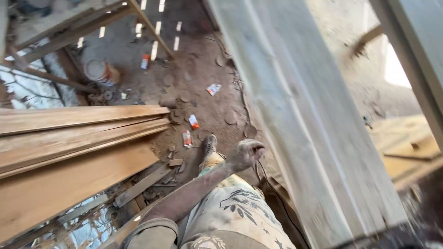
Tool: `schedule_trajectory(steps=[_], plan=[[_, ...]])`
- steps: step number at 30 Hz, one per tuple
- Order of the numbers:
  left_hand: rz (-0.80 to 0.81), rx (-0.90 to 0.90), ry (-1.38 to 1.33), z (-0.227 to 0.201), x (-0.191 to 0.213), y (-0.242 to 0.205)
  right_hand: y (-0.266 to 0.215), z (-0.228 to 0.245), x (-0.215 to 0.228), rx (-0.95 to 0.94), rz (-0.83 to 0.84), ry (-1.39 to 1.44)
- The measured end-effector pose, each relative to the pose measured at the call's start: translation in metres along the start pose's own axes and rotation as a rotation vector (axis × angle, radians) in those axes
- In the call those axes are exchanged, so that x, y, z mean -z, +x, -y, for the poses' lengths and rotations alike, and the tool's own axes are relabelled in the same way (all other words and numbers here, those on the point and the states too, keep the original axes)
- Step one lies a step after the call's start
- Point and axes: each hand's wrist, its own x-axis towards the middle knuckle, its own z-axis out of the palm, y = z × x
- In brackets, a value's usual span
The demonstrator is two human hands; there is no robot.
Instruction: The person sands a long wooden plank using an angle grinder with a sanding disc. They then apply a white filler from a tube into a hole on the plank and use a chisel to scrape and smooth the filler flush with the wood surface.
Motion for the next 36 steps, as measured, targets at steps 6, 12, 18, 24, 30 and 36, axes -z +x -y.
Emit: schedule_trajectory(steps=[6,12,18,24,30,36], plan=[[-0.285,-0.020,0.027,0.081,0.202,0.043,0.097,0.128,-0.226,-0.075,0.347,0.182],[-0.623,0.232,0.222,0.165,0.347,0.043,-0.052,0.493,-0.456,0.457,0.135,-0.043],[-0.896,0.293,0.199,0.213,0.432,0.088,-0.012,0.580,-0.553,0.418,0.265,-0.064],[-1.021,0.491,0.337,0.287,0.518,0.185,0.056,0.643,-0.653,0.366,0.345,-0.028],[-1.030,0.879,0.347,0.373,0.616,0.270,0.093,0.742,-0.724,0.280,0.424,-0.237],[-0.661,1.091,0.660,0.473,0.678,0.308,0.097,0.786,-0.752,0.209,0.383,-0.286]])
